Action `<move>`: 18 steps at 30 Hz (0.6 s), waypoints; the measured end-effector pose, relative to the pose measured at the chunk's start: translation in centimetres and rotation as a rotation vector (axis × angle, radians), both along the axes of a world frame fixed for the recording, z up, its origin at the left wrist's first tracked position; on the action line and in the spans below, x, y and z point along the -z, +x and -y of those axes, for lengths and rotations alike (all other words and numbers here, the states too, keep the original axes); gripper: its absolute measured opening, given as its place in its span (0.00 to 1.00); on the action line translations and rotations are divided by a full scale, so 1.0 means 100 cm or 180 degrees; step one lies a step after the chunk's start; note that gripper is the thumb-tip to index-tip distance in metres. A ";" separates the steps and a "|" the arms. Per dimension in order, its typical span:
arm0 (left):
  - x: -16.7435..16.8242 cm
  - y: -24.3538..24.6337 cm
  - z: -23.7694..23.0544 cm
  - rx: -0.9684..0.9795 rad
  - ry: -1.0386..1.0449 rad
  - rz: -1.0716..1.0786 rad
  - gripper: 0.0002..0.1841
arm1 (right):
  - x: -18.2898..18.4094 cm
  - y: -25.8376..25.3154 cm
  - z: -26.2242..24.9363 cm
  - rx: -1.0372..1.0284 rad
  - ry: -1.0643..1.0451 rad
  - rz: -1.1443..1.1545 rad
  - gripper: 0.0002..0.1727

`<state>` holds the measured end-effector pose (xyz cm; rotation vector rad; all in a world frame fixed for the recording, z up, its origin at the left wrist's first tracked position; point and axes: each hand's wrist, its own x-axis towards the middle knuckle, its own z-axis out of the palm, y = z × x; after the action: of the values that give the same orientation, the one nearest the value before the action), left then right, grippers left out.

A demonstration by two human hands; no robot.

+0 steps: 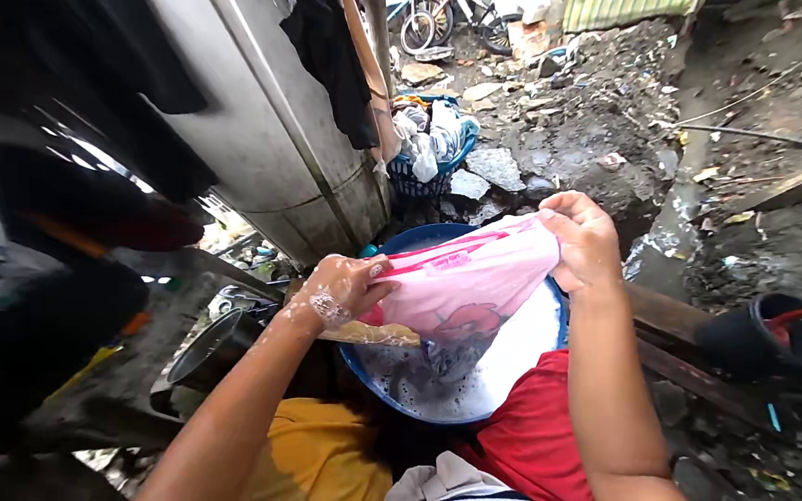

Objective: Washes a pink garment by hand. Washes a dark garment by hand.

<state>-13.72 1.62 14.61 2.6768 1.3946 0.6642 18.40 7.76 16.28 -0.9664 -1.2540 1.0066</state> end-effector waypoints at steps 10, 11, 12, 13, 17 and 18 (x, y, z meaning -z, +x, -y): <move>-0.035 -0.001 -0.010 -0.0154 -0.1111 -0.0357 0.21 | -0.010 -0.010 -0.010 -0.0140 -0.0083 -0.0533 0.07; -0.040 0.007 -0.012 -0.0303 -0.1587 -0.0339 0.22 | -0.009 -0.015 -0.013 -0.0157 -0.0036 -0.0453 0.07; -0.042 0.015 -0.014 -0.0422 -0.2028 -0.0058 0.22 | -0.007 -0.020 -0.015 -0.0177 0.0003 -0.0163 0.07; -0.042 0.021 -0.014 -0.0536 -0.2310 0.0499 0.22 | -0.005 -0.026 -0.015 -0.0273 0.0014 0.0343 0.11; -0.022 0.044 -0.026 -0.0507 -0.2684 0.3391 0.23 | 0.004 -0.055 0.001 -0.1326 -0.0254 0.1571 0.22; -0.024 0.051 -0.028 -0.0522 -0.2824 0.3782 0.24 | 0.009 -0.059 0.004 -0.1512 -0.0318 0.1521 0.24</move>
<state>-8.58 4.40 17.01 1.1049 1.0887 1.0347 12.48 7.34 15.41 -1.0467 -1.9077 1.2538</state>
